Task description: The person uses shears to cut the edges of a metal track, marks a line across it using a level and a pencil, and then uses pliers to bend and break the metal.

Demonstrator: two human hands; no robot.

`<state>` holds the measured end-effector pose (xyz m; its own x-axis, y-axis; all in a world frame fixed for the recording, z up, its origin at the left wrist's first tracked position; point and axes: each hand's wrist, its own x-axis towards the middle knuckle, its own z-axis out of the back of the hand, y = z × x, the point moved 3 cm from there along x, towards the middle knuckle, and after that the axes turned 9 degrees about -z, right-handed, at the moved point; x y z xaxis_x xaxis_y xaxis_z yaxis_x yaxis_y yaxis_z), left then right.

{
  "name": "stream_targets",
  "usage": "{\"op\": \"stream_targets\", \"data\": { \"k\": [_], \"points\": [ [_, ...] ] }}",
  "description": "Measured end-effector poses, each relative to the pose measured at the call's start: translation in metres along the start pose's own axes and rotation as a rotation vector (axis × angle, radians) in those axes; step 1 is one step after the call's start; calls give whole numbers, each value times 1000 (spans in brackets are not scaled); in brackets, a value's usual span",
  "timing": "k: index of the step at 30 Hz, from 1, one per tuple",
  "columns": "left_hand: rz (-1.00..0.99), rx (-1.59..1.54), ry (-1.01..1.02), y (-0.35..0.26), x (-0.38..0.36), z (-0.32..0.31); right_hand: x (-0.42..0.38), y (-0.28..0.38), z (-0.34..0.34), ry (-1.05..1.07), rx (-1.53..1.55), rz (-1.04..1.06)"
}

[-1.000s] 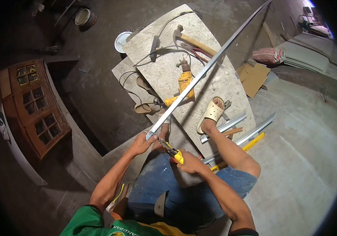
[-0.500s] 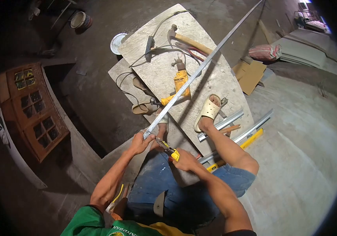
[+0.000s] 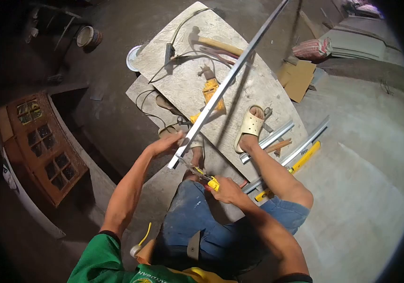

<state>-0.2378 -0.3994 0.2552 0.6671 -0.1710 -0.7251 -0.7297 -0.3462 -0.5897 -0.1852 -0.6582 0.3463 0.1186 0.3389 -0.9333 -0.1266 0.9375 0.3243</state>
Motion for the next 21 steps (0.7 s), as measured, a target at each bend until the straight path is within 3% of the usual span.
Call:
{"op": "stream_targets", "data": {
  "k": [1,3,5,7,9,13,15,19,21],
  "points": [
    [-23,71,-56,-9,15,-6,-2,0,0,16,-9,-23],
    [-30,196,56,-35,30,-34,-6,-2,1,27,-13,8],
    [-37,227,26,-8,46,-37,-14,-4,5,37,-16,39],
    [-50,268,-11,0,54,-35,-23,-8,16,205,13,20],
    [40,3,17,-7,45,-43,-42,-15,23,223,29,45],
    [135,-229,118,-3,48,-42,-65,-20,33,257,19,16],
    [161,-205,135,-19,42,-53,-75,-9,41,295,-61,-130],
    [152,-238,158,-16,42,-61,-69,-19,24,277,-1,-80],
    [177,-241,125,-15,41,-67,-73,-11,26,304,-60,-171]
  ]
}}
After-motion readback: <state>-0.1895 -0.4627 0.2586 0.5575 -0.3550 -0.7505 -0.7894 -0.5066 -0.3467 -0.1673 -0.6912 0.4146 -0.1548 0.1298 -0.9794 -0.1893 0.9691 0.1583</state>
